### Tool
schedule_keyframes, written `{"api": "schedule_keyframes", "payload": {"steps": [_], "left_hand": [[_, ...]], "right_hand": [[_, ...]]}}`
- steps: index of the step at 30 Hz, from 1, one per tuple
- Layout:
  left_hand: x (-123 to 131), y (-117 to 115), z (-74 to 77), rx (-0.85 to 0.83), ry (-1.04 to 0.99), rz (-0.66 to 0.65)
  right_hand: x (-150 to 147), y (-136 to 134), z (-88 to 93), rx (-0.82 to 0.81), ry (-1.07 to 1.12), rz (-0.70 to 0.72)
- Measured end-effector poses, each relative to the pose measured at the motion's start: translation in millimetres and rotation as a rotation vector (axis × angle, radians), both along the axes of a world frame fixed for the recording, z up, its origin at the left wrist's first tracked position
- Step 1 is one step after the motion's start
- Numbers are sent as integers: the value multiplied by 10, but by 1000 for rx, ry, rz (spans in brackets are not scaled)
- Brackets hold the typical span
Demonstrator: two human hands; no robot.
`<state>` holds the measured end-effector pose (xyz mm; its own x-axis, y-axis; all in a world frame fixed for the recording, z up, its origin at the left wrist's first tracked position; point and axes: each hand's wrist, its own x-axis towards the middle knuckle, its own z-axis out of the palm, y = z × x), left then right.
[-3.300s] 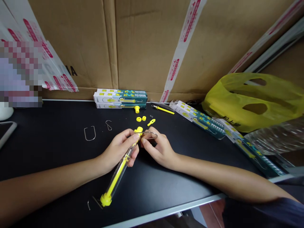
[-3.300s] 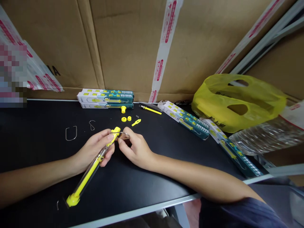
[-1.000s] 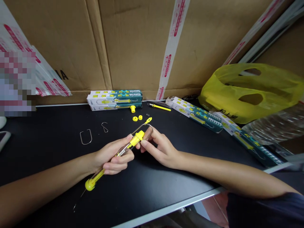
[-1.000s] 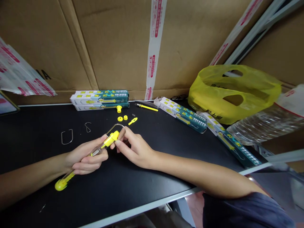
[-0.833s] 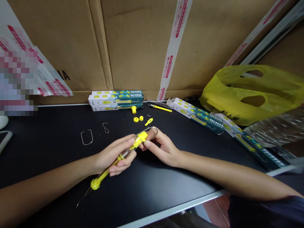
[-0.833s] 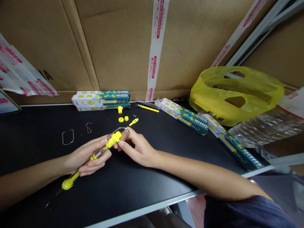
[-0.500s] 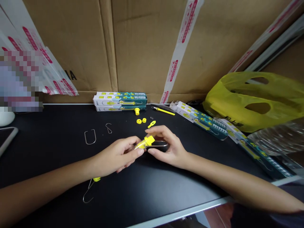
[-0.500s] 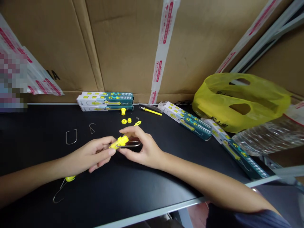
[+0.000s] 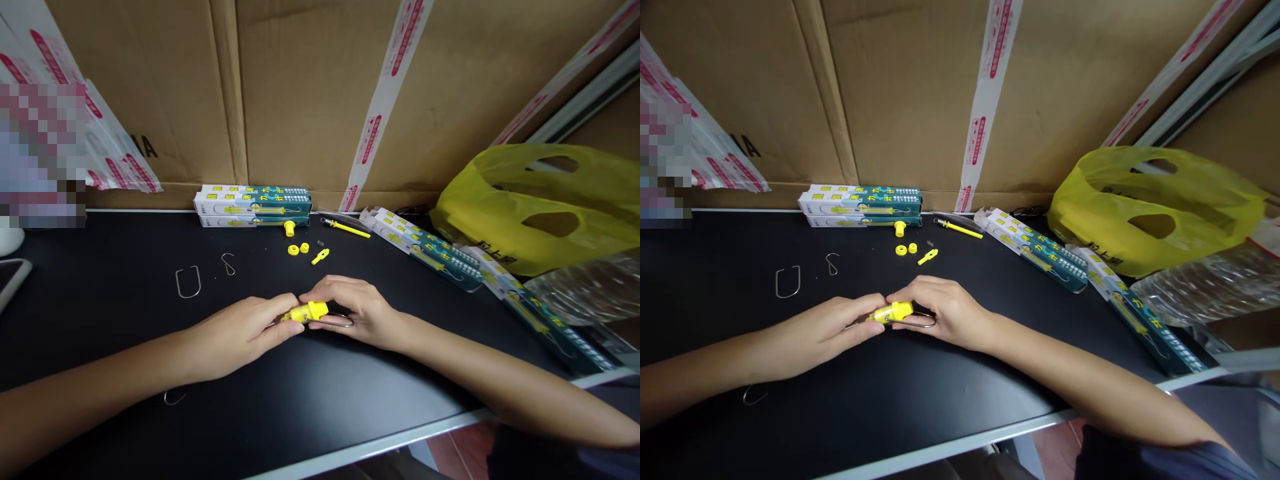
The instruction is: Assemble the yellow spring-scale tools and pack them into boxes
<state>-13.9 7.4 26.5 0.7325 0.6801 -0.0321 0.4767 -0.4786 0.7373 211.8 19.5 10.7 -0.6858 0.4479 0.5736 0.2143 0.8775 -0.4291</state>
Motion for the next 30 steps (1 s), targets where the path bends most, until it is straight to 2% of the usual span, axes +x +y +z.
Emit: {"api": "schedule_keyframes", "payload": {"steps": [5, 13, 19, 21, 25, 27, 30], "left_hand": [[6, -28, -16, 13, 39, 10], [19, -12, 49, -315, -12, -68], [41, -41, 42, -174, -16, -17], [44, -47, 22, -319, -50, 30], [72, -31, -73, -812, -274, 81], [91, -16, -122, -931, -386, 108], [110, -2, -162, -1027, -450, 165]], "right_hand": [[-12, -24, -26, -35, 5, -22], [17, -28, 8, 79, -86, 58], [21, -26, -18, -107, -13, 16], [8, -22, -23, -265, 19, -21], [-25, -29, -25, -680, 146, 12], [-37, -36, -31, -749, 187, 19], [-55, -42, -41, -721, 199, -94]]}}
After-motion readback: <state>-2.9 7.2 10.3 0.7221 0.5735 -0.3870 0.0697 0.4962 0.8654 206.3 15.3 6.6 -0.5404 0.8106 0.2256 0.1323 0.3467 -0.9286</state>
